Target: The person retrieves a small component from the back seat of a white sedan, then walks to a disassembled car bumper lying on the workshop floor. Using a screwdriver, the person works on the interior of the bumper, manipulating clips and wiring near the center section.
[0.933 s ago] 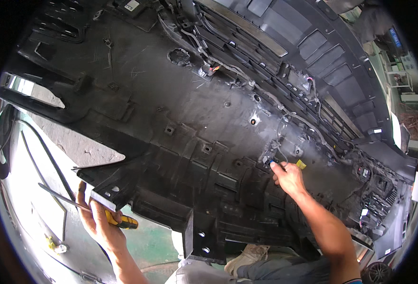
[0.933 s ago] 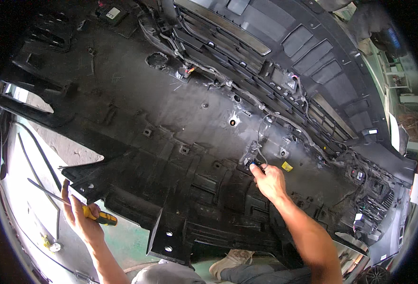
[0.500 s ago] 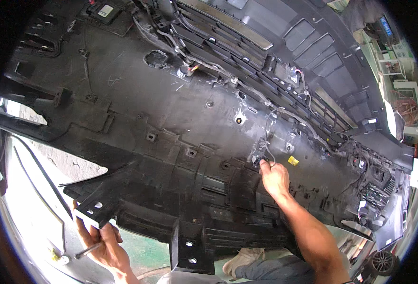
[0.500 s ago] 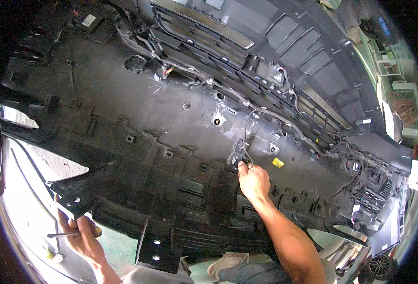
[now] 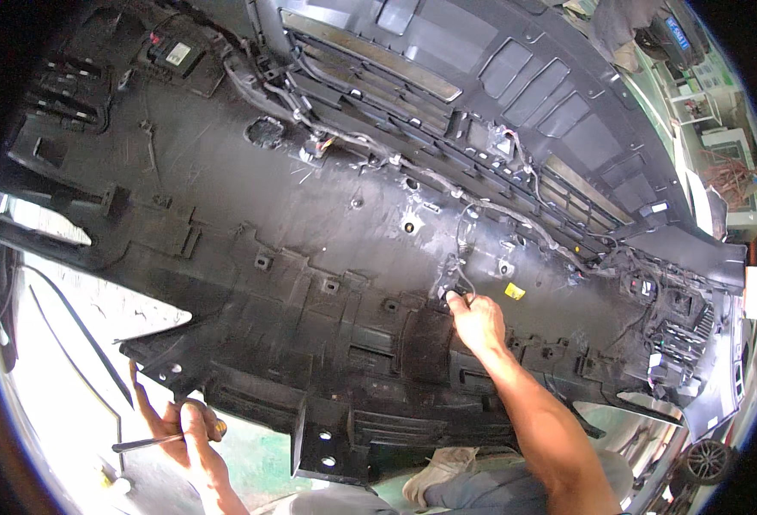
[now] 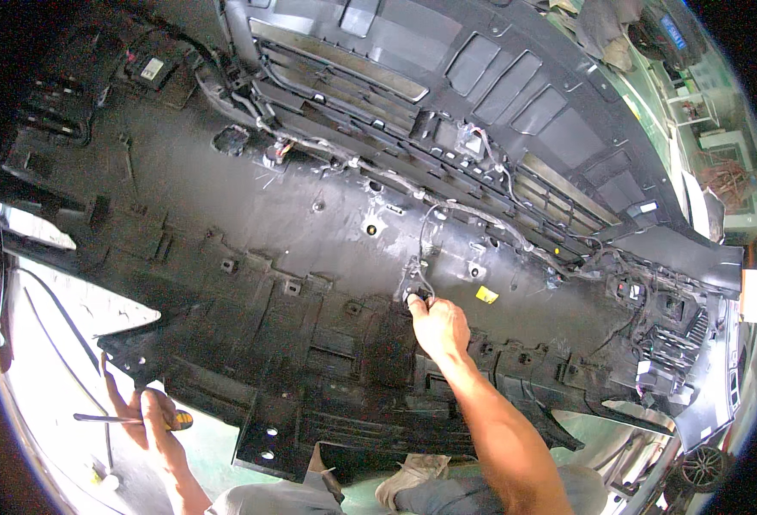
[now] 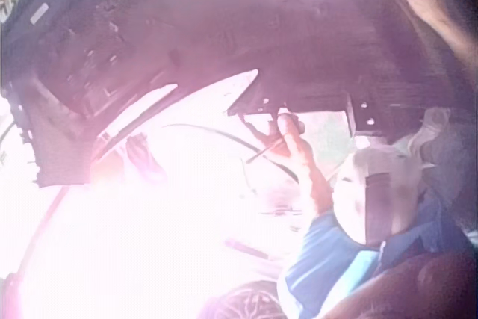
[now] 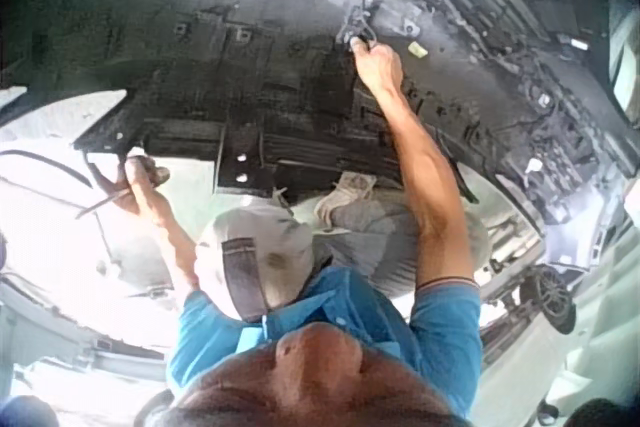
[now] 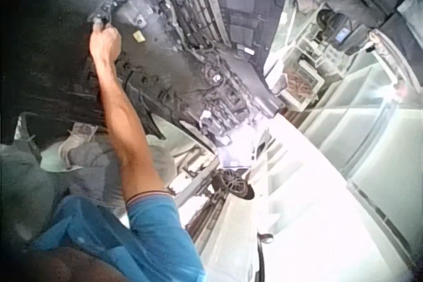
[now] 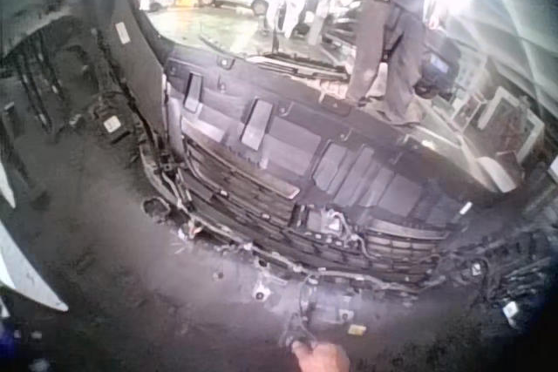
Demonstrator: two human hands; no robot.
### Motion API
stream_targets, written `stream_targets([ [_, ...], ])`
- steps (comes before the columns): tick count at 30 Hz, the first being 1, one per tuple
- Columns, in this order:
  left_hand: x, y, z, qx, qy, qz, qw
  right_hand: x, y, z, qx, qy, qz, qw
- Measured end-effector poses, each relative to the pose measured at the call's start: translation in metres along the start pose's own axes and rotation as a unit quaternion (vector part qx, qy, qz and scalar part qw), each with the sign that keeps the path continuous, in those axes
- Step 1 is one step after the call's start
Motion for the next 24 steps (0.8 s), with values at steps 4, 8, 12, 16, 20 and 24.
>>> stream_targets([
  [4,0.005,0.002,0.004,-0.010,0.007,-0.024,1.000,-0.011,-0.004,-0.006,-0.023,0.036,0.007,0.999],
  [8,0.006,0.000,0.008,-0.013,-0.011,-0.065,0.998,-0.013,-0.006,-0.008,-0.017,0.066,0.021,0.997],
  [12,0.010,-0.003,0.009,-0.014,-0.005,-0.054,0.998,-0.013,-0.006,-0.009,-0.027,0.100,0.007,0.995],
  [16,0.011,-0.006,0.009,-0.029,-0.007,-0.047,0.998,-0.015,-0.005,-0.009,-0.021,0.128,-0.002,0.992],
  [20,0.010,-0.005,0.008,-0.018,0.007,-0.032,0.999,-0.014,-0.001,-0.006,-0.019,0.123,0.016,0.992],
  [24,0.011,-0.004,0.009,0.007,0.018,-0.007,1.000,-0.011,0.000,-0.004,0.001,0.105,0.026,0.994],
])
Point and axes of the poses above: each hand's wrist, its own x-axis towards the middle knuckle, its own z-axis out of the palm, y = z × x, the point moved 8 cm from there along x, towards the middle knuckle, and after that the axes turned 8 degrees about -y, right-handed, at the moved point
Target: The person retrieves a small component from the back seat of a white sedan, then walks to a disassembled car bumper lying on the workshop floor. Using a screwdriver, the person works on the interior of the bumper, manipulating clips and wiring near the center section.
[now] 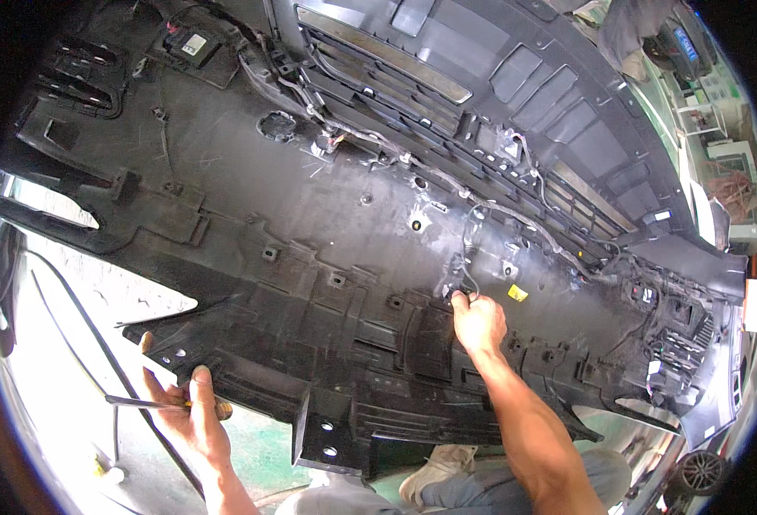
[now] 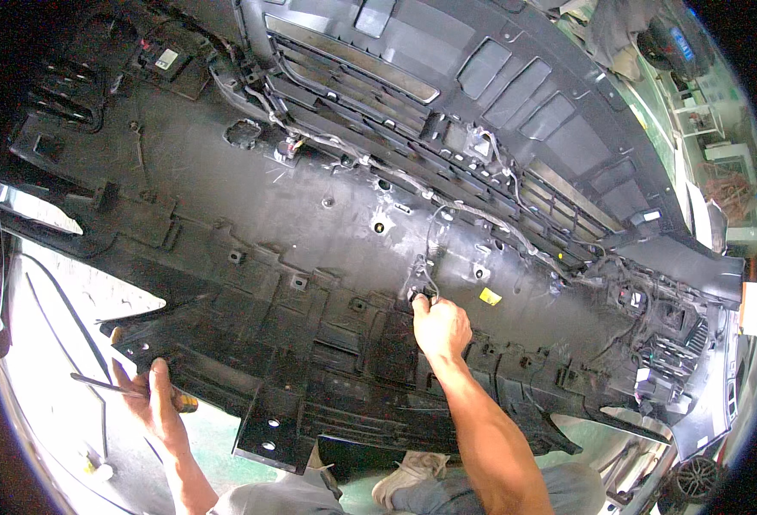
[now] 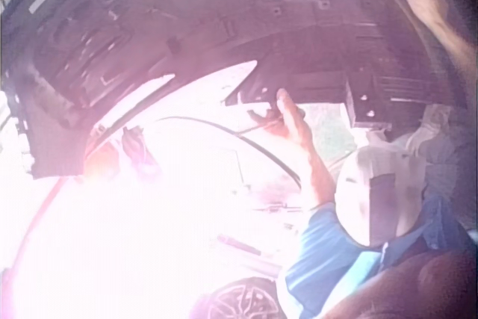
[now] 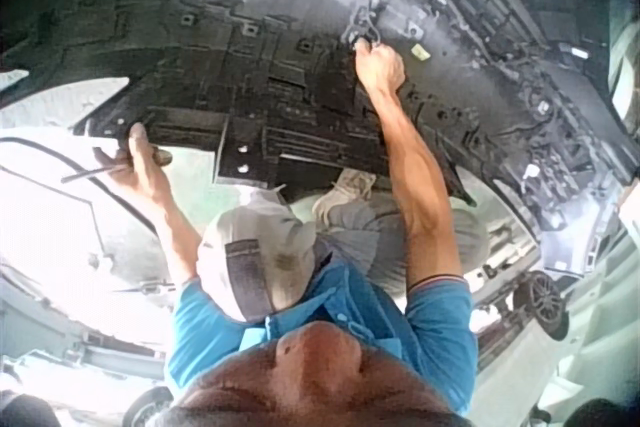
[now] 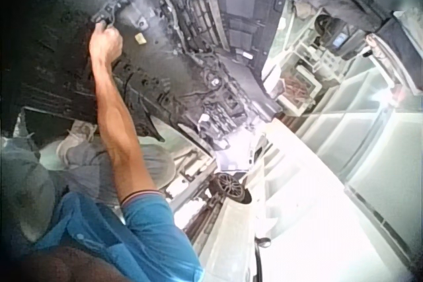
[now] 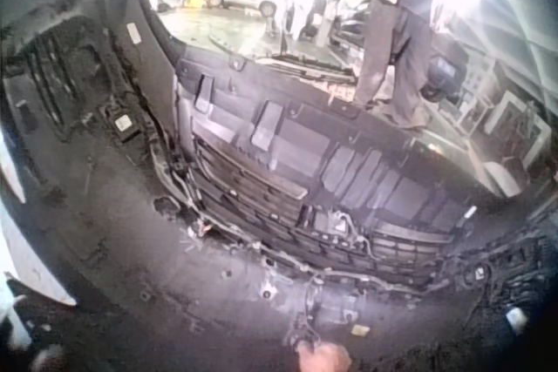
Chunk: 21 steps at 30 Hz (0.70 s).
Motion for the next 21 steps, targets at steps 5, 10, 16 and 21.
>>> stream_targets([
  [5,-0.001,0.001,0.001,0.019,0.013,0.012,1.000,-0.003,-0.005,-0.005,-0.021,-0.006,-0.026,0.999],
  [10,-0.003,-0.005,-0.002,0.016,0.016,-0.006,1.000,0.002,-0.008,-0.007,-0.061,-0.064,-0.062,0.994],
  [16,0.000,-0.007,-0.005,0.022,0.021,0.005,1.000,0.000,-0.011,-0.001,-0.071,-0.031,-0.066,0.995],
  [21,-0.001,-0.005,-0.003,0.020,0.007,0.017,1.000,0.013,-0.007,-0.002,-0.070,-0.188,-0.102,0.974],
])
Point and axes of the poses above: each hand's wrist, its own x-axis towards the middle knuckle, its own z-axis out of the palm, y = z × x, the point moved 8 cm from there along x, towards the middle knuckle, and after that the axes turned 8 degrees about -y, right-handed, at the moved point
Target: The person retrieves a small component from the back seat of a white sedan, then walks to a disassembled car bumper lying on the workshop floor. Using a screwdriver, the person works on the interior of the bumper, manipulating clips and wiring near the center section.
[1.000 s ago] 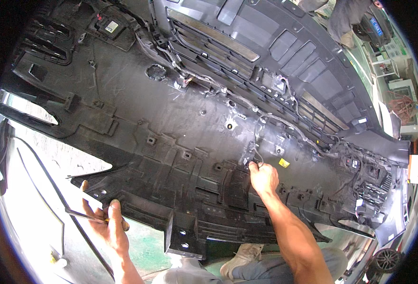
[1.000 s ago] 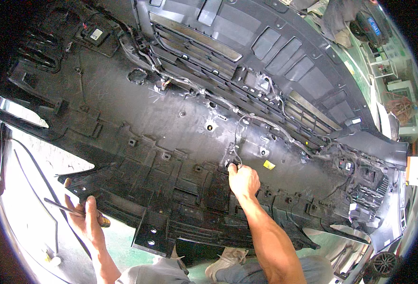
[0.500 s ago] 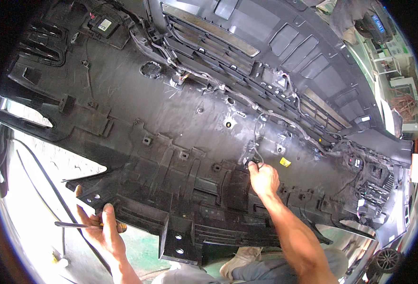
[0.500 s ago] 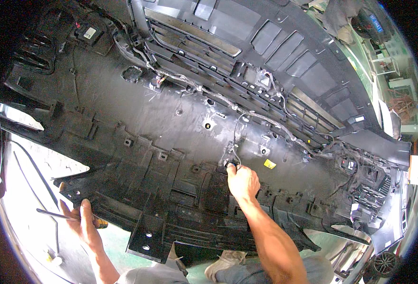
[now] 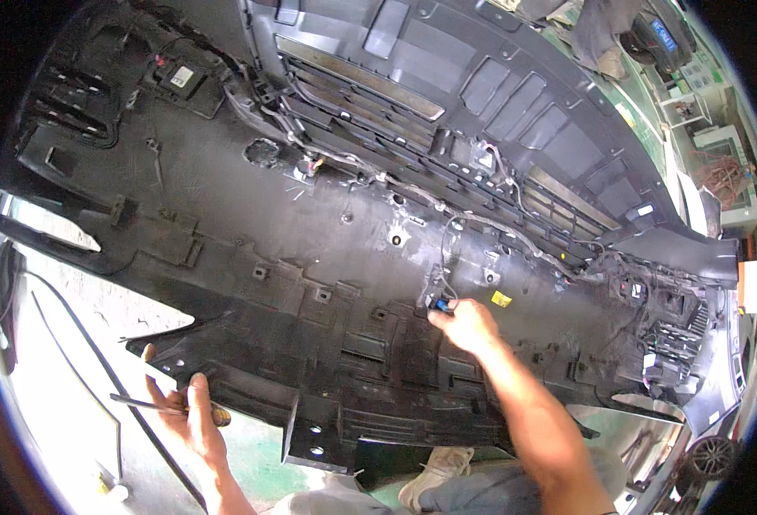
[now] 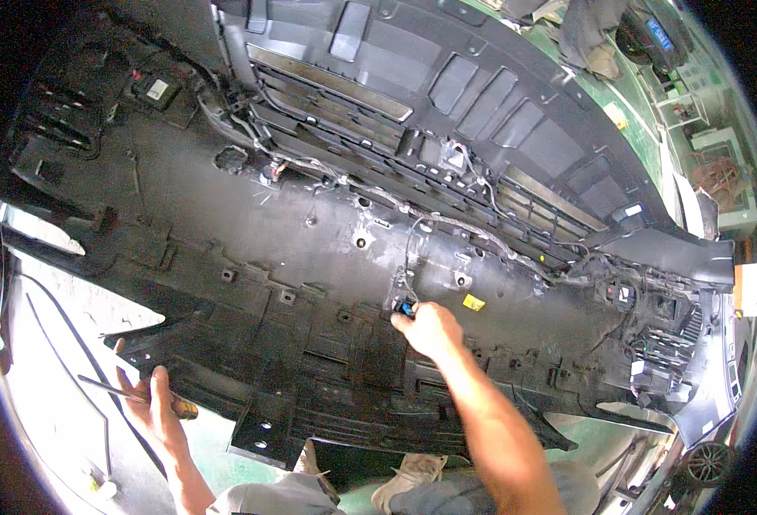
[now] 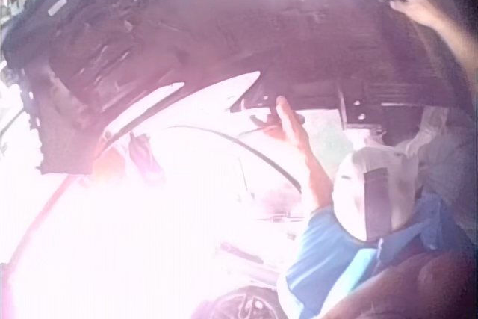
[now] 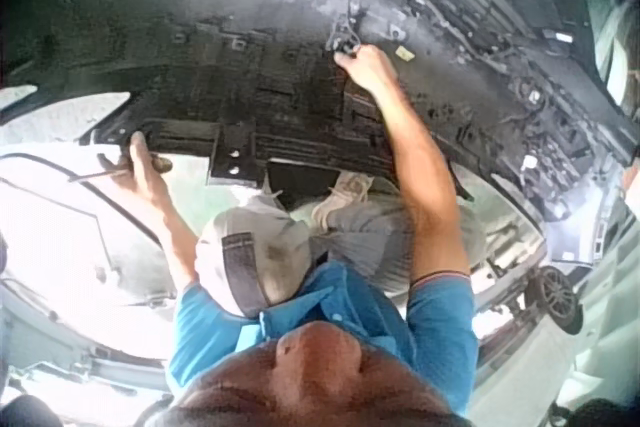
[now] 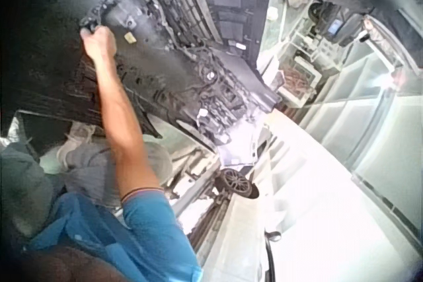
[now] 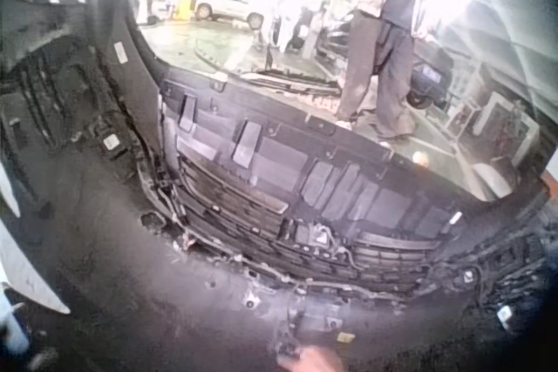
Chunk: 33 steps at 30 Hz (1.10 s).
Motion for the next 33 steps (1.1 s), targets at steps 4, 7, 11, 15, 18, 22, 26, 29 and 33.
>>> stream_targets([
  [4,0.004,-0.003,0.000,-0.033,-0.026,-0.004,0.999,0.008,-0.001,-0.050,0.090,0.045,-0.165,0.981],
  [7,0.006,-0.005,0.001,-0.061,-0.025,-0.012,0.998,0.028,0.002,-0.067,0.231,0.091,-0.113,0.962],
  [11,0.006,-0.002,0.004,-0.066,-0.034,-0.024,0.997,0.034,-0.049,-0.063,0.076,0.061,-0.228,0.969],
  [15,0.007,0.000,0.006,-0.101,-0.044,-0.032,0.993,0.027,-0.068,-0.057,-0.134,0.074,-0.182,0.971],
  [18,0.007,-0.001,0.008,-0.126,-0.044,-0.033,0.990,0.019,-0.076,-0.058,-0.183,0.103,-0.168,0.963],
  [22,0.006,-0.003,0.007,-0.100,-0.042,-0.045,0.993,0.012,-0.074,-0.069,-0.138,0.124,-0.173,0.967],
  [26,0.005,-0.006,0.006,-0.111,-0.023,-0.053,0.992,0.012,-0.061,-0.074,-0.071,0.084,-0.189,0.976],
  [29,0.006,-0.004,0.006,-0.096,-0.031,-0.031,0.994,0.014,-0.047,-0.074,-0.020,0.061,-0.179,0.982],
  [33,0.007,-0.007,0.005,-0.102,-0.025,-0.025,0.994,0.013,-0.035,-0.074,0.043,0.111,-0.152,0.981],
])
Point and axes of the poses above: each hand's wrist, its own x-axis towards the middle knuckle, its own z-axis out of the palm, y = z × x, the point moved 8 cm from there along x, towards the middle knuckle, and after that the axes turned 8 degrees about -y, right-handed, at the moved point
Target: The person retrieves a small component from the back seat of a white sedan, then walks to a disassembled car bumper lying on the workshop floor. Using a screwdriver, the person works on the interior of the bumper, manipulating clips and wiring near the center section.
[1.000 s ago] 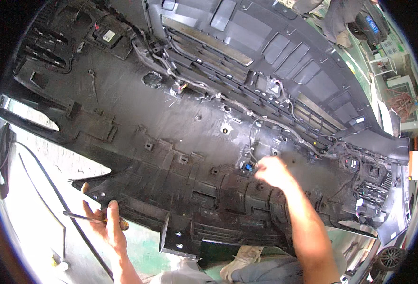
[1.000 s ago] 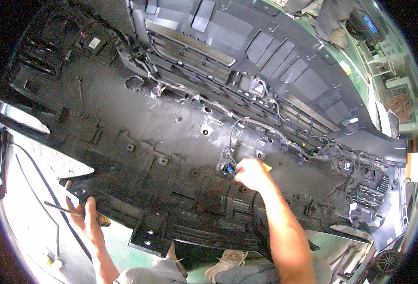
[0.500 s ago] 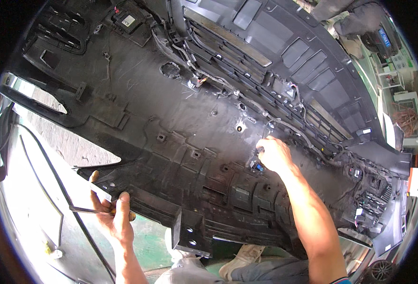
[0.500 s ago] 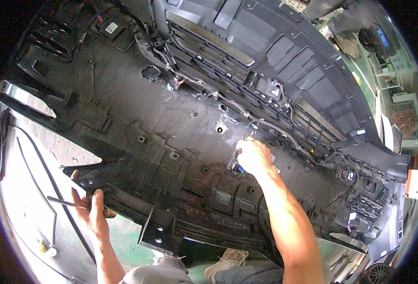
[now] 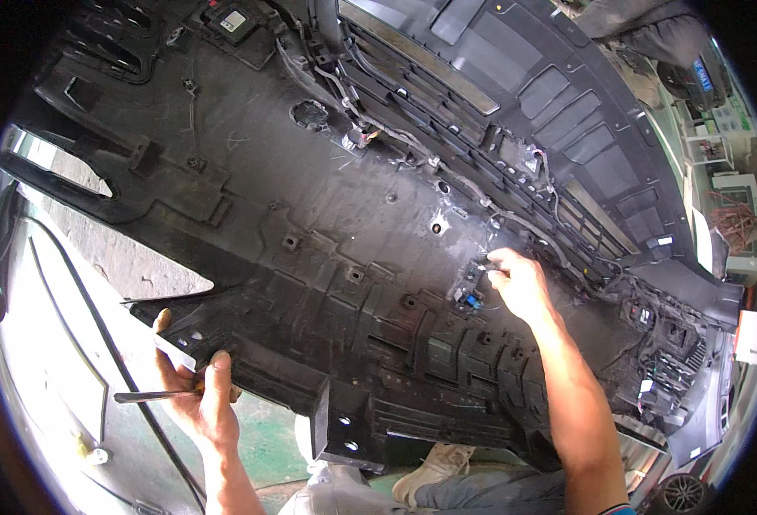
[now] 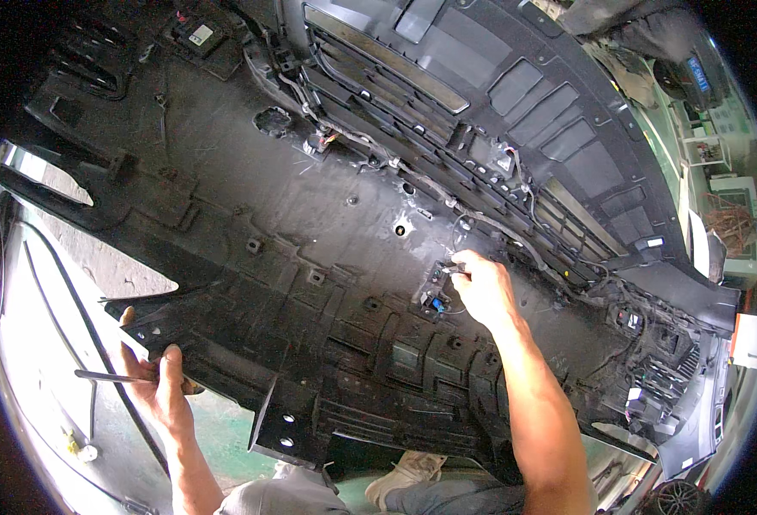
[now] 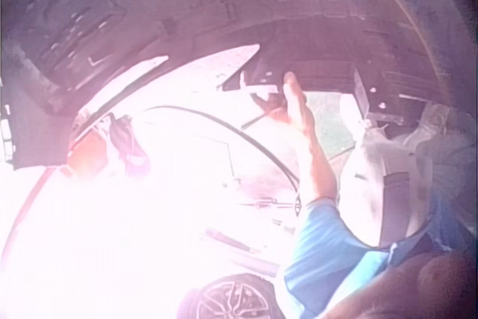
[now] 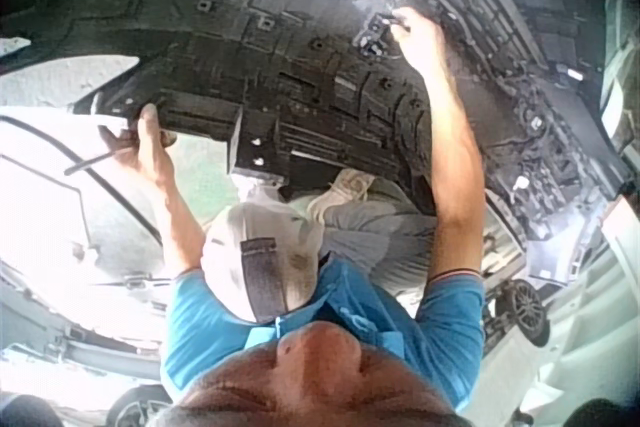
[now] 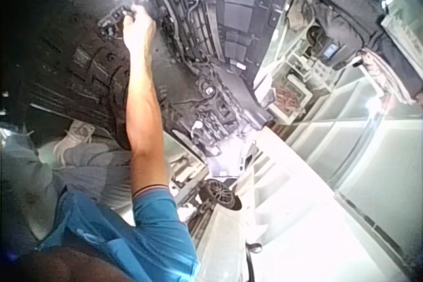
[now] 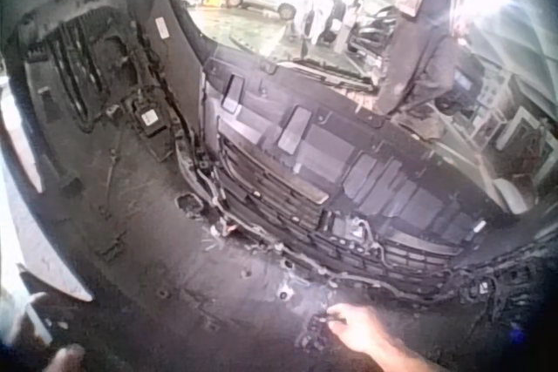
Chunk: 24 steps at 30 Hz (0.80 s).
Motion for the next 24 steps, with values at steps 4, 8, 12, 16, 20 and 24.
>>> stream_targets([
  [4,-0.001,-0.001,0.000,-0.014,0.004,-0.003,1.000,-0.001,-0.006,0.000,-0.050,0.042,-0.021,0.998],
  [8,0.000,0.002,0.000,-0.005,-0.003,0.006,1.000,0.001,-0.012,0.000,-0.116,0.072,-0.029,0.990],
  [12,-0.001,0.000,0.000,0.000,0.003,-0.010,1.000,0.001,-0.018,0.002,-0.160,0.090,-0.022,0.983],
  [16,-0.001,0.000,0.000,0.003,-0.003,-0.012,1.000,0.004,-0.026,0.008,-0.234,0.080,0.001,0.969],
  [20,0.001,0.002,0.000,0.001,0.010,-0.001,1.000,0.004,-0.037,0.015,-0.293,0.076,0.001,0.953],
  [24,0.000,0.000,0.000,-0.006,0.003,-0.020,1.000,0.006,-0.040,0.023,-0.334,0.064,0.007,0.940],
])
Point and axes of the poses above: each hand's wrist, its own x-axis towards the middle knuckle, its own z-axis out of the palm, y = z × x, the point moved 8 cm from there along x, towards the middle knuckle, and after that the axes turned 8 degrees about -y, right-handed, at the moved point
